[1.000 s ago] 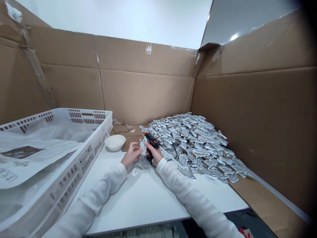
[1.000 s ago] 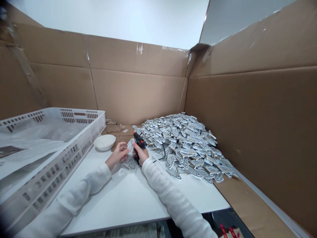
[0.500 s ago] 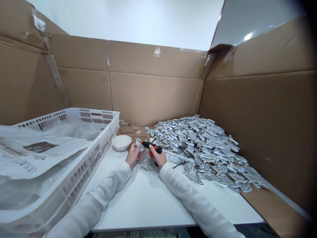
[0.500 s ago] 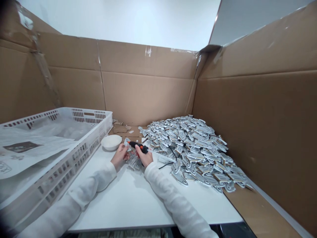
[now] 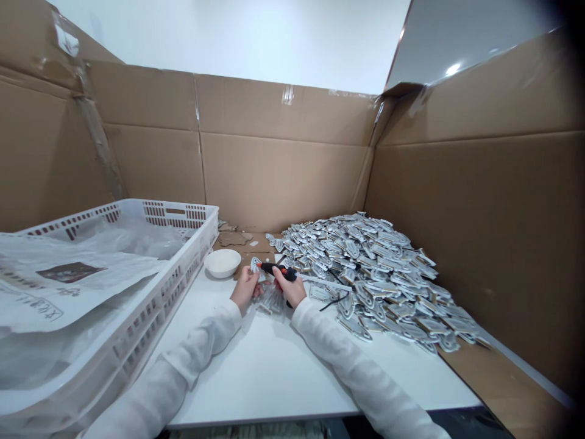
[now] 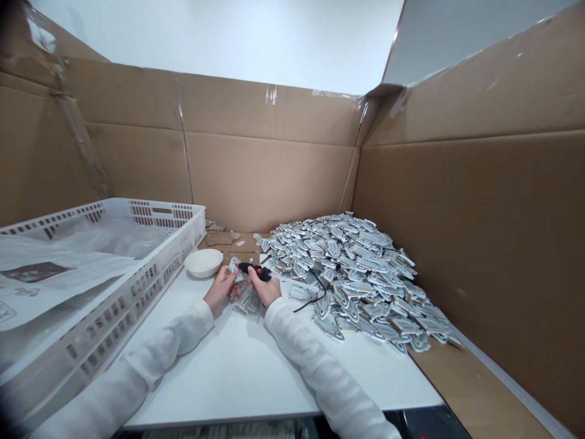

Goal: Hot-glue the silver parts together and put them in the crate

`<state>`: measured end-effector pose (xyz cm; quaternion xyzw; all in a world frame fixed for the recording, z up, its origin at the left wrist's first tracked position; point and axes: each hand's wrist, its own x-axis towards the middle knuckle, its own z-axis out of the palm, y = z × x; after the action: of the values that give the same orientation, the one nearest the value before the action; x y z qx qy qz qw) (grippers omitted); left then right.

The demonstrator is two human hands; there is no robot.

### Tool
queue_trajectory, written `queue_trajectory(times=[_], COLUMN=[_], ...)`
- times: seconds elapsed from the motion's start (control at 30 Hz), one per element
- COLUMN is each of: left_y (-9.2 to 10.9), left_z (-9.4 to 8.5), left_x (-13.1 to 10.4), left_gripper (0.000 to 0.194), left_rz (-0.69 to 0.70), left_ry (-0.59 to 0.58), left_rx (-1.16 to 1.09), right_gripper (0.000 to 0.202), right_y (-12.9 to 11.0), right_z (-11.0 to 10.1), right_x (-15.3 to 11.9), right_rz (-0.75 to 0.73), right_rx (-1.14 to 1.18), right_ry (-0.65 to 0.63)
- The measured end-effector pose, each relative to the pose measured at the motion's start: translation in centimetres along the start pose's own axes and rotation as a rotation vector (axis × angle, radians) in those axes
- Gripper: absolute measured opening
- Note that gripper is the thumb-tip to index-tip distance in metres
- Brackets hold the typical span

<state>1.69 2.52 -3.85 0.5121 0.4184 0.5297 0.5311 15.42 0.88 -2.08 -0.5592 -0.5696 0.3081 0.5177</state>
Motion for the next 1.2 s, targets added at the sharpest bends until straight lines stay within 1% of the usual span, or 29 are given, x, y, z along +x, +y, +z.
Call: queue_trajectory(times=[0.17, 0.33, 0.5, 0.77, 0.83, 0.93, 1.0, 1.1, 1.2], left_y=[-0.2, -0.1, 0.0, 0.4, 0.4, 0.5, 0.6, 0.9, 1.2], left_z=[-0.1, -0.1, 0.0, 0.3, 0.4, 0.4, 0.4, 0.4, 0.4], left_x=[0.2, 0.1, 0.0, -0.2, -0.3, -0.3, -0.4, -0.5, -0.7], left_gripper=[0.040, 0.039, 0.038, 0.033, 0.031, 0.030, 0.031, 0.036, 0.037], left_rz=[0.008, 0.004, -0.006, -0.018, -0.018, -0.007, 0.002, 0.022, 0.051], left_ry=[-0.014, -0.012, -0.003, 0.010, 0.016, 0.056, 0.065, 0.057, 0.087], left_rx=[0.010, 0.002, -0.012, -0.027, -0.042, -0.088, -0.107, -0.084, -0.046], right_gripper=[0.044, 0.046, 0.048, 0.046, 0.042, 0.037, 0.039, 0.043, 0.045], right_y=[0.2, 0.4, 0.6, 0.1, 0.0, 0.0, 0.0, -0.2, -0.1], right_z=[-0.1, -0.1, -0.3, -0.5, -0.5, -1.0, -1.6, -2.3, -2.4], right_x=[0.2, 0.4, 0.7, 0.4, 0.4, 0.9, 1.3, 1.9, 2.0], right_rz=[0.048, 0.020, -0.005, -0.004, -0.045, -0.102, -0.077, 0.012, 0.048], right_rx=[-0.012, 0.039, -0.007, 0.009, -0.010, -0.041, -0.060, -0.048, 0.013], right_ry=[-0.026, -0.027, -0.031, -0.046, -0.012, 0.073, 0.130, 0.207, 0.254])
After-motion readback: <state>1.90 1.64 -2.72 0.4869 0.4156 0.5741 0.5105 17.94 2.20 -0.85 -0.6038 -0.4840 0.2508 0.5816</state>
